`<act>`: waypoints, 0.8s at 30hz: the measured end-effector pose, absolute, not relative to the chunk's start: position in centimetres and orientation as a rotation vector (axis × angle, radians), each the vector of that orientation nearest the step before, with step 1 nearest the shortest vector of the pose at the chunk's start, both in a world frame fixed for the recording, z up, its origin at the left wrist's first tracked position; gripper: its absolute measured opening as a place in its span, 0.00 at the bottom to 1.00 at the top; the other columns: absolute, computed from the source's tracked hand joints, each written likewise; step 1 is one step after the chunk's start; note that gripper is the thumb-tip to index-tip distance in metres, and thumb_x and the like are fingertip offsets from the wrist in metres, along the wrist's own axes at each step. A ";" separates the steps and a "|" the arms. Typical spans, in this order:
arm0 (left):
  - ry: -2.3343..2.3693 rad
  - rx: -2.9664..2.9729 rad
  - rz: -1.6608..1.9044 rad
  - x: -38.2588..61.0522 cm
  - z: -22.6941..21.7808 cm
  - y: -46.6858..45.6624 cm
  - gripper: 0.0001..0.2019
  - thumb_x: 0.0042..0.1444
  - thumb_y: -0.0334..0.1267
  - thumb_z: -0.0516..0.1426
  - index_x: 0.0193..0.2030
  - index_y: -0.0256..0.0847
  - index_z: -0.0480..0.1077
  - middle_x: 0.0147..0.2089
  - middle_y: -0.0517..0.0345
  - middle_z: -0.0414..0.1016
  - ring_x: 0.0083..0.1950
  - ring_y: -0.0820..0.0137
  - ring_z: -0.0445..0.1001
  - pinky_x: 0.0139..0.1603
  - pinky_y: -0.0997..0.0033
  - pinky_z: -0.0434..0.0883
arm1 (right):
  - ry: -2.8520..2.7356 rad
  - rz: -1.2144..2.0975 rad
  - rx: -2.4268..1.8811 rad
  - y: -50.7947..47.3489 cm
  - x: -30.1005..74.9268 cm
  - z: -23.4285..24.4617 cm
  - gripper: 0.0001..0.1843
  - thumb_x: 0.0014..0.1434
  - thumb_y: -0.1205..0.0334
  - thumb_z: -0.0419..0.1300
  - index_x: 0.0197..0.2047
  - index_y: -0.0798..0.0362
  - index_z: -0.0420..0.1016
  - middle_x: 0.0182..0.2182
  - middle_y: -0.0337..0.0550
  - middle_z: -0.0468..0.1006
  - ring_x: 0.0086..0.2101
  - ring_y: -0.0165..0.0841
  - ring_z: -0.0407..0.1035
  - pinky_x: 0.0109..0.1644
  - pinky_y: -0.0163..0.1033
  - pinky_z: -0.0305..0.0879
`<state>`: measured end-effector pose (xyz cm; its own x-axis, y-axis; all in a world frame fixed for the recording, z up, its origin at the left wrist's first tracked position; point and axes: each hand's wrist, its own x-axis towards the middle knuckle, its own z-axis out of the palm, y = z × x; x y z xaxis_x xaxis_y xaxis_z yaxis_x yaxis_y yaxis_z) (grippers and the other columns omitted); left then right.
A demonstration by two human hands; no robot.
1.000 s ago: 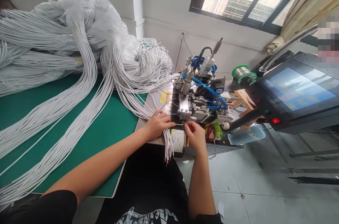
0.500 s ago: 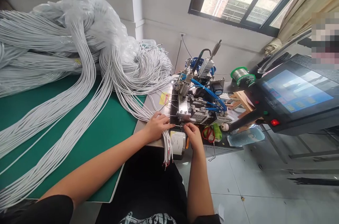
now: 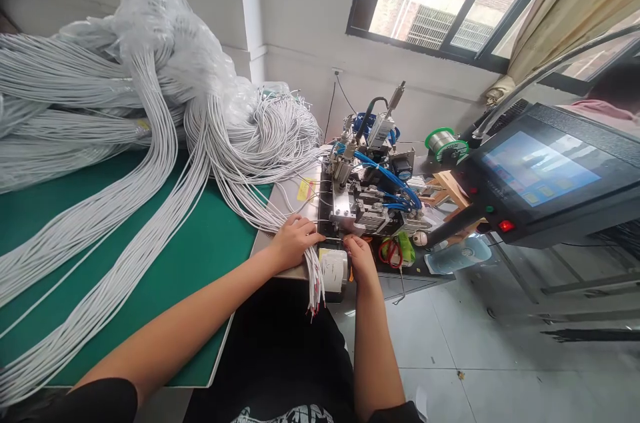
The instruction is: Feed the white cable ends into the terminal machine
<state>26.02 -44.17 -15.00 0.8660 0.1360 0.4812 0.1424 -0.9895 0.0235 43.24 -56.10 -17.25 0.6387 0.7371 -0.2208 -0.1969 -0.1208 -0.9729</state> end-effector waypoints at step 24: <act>-0.265 -2.881 -1.084 25.3 -14.0 -44.6 0.11 0.66 0.35 0.48 0.41 0.44 0.72 0.32 0.60 0.72 0.37 0.71 0.70 0.51 0.63 0.56 | -1.287 0.669 -1.834 -62.7 38.9 -11.2 0.16 0.56 0.48 0.59 0.35 0.52 0.78 0.26 0.42 0.75 0.25 0.32 0.62 0.28 0.35 0.57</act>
<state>25.31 -44.63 -13.97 0.7392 0.1417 0.6584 0.1779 -0.9840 0.0120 38.86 -62.68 -11.22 0.3480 0.9374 0.0162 0.5254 -0.1807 -0.8315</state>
